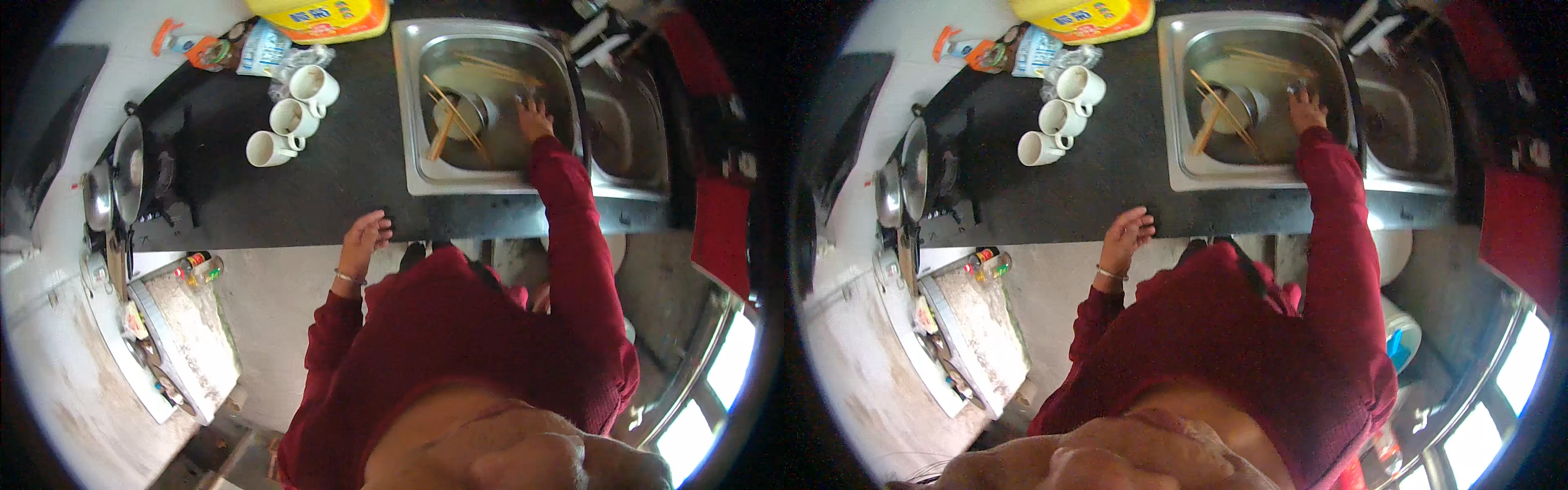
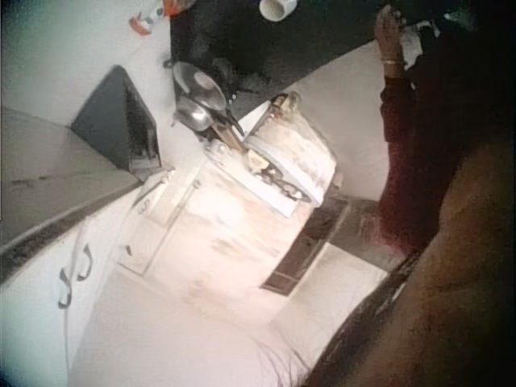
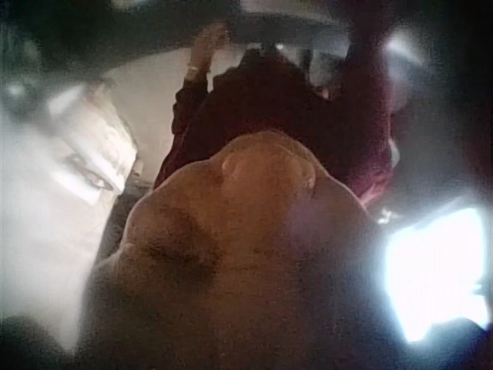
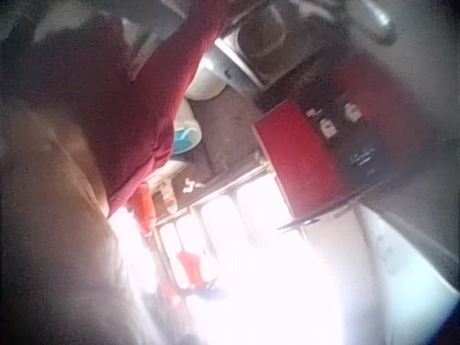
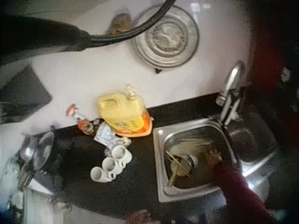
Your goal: The person washes several bowls and a bundle of chopsticks in a sink by hand, scrubbing them with a sponge and rinsing them.
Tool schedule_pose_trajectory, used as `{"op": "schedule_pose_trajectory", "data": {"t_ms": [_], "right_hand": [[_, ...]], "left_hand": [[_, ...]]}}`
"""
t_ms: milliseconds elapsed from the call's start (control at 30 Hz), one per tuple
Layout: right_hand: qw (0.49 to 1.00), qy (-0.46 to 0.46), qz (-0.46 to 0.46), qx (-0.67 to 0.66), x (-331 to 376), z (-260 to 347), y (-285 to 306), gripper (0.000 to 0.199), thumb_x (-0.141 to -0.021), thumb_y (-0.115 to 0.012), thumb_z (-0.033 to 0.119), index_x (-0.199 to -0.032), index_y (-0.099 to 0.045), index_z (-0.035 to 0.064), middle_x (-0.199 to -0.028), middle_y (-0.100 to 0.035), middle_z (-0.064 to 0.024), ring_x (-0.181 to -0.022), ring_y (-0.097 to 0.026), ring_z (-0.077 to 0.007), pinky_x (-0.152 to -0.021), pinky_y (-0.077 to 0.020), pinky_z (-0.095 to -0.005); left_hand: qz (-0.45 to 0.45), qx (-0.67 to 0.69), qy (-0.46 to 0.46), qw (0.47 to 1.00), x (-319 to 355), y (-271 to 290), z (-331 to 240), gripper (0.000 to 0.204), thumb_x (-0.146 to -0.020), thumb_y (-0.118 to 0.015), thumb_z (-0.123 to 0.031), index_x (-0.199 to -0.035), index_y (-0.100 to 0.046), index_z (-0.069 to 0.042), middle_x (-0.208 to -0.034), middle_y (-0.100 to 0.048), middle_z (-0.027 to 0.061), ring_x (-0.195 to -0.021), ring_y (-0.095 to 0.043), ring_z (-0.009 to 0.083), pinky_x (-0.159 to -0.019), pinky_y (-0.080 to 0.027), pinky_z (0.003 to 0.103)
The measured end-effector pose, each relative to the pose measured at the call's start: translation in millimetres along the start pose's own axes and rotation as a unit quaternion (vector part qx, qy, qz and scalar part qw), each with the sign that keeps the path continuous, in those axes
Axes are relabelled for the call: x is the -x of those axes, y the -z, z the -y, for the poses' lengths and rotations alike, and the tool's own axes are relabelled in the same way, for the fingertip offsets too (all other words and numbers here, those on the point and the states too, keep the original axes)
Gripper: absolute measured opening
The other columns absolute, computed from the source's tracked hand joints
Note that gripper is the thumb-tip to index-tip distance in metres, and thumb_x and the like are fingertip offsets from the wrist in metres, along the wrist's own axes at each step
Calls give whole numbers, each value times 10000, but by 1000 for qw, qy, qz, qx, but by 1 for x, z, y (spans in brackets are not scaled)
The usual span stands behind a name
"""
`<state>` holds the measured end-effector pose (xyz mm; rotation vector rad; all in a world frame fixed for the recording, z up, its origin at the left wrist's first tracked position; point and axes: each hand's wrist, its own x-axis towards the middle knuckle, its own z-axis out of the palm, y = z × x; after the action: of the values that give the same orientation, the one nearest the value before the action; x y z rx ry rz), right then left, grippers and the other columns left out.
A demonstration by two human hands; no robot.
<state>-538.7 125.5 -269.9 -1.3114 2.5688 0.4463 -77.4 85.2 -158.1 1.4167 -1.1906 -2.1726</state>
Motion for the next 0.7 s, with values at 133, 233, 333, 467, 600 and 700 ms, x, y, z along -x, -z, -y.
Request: {"op": "schedule_pose_trajectory", "data": {"t_ms": [133, 233, 333, 467, 600, 700], "right_hand": [[999, 6, 37, -28, -36, -8, -38, 610, -805, -465, 107, -1359, -236, 224, -1399, -229, -119, -1237, -308, -353, -906, -343, -562], [986, 59, 154, -32, -55, -32, -74, 450, -814, -442, 136, -1262, -395, 133, -1240, -447, -191, -1086, -487, -350, -875, -399, -498], [983, 104, 142, -50, -43, -11, -44, 379, -789, -470, 180, -1156, -478, 82, -1143, -509, -207, -1022, -518, -374, -831, -428, -479], [975, 140, 152, -87, 16, -10, 17, 361, -769, -498, 252, -1030, -565, 12, -1024, -576, -230, -948, -554, -395, -788, -457, -459], [967, 81, 127, -206, 30, -22, 94, 453, -746, -573, 334, -1003, -562, -39, -930, -599, -240, -885, -590, -336, -756, -465, -417], [957, 93, 62, -266, 36, -36, 126, 420, -753, -616, 277, -1019, -557, -44, -929, -617, -190, -821, -601, -270, -718, -470, -336]], "left_hand": [[-4, 17, -13, 1000, 11, -3, -3, 296, -879, -471, -171, -1155, -500, -66, -1018, -585, 69, -855, -579, 142, -730, -463, 260], [13, 11, -24, 1000, 6, -8, -5, 306, -878, -477, -184, -1158, -494, -61, -1017, -582, 71, -850, -577, 142, -729, -464, 259], [19, 3, -33, 999, 3, -12, -6, 297, -895, -456, -179, -1167, -485, -64, -1042, -573, 70, -875, -571, 146, -751, -464, 271], [44, -5, -48, 998, -3, -22, -17, 298, -898, -455, -179, -1169, -483, -59, -1041, -569, 70, -873, -567, 145, -756, -465, 269], [65, -20, -75, 995, -2, -29, -40, 285, -901, -444, -157, -1163, -486, -53, -1040, -568, 76, -875, -566, 147, -762, -467, 272], [87, -20, -107, 990, -9, -27, -49, 284, -910, -451, -200, -1148, -499, -52, -1026, -574, 81, -861, -568, 138, -736, -468, 251]]}}
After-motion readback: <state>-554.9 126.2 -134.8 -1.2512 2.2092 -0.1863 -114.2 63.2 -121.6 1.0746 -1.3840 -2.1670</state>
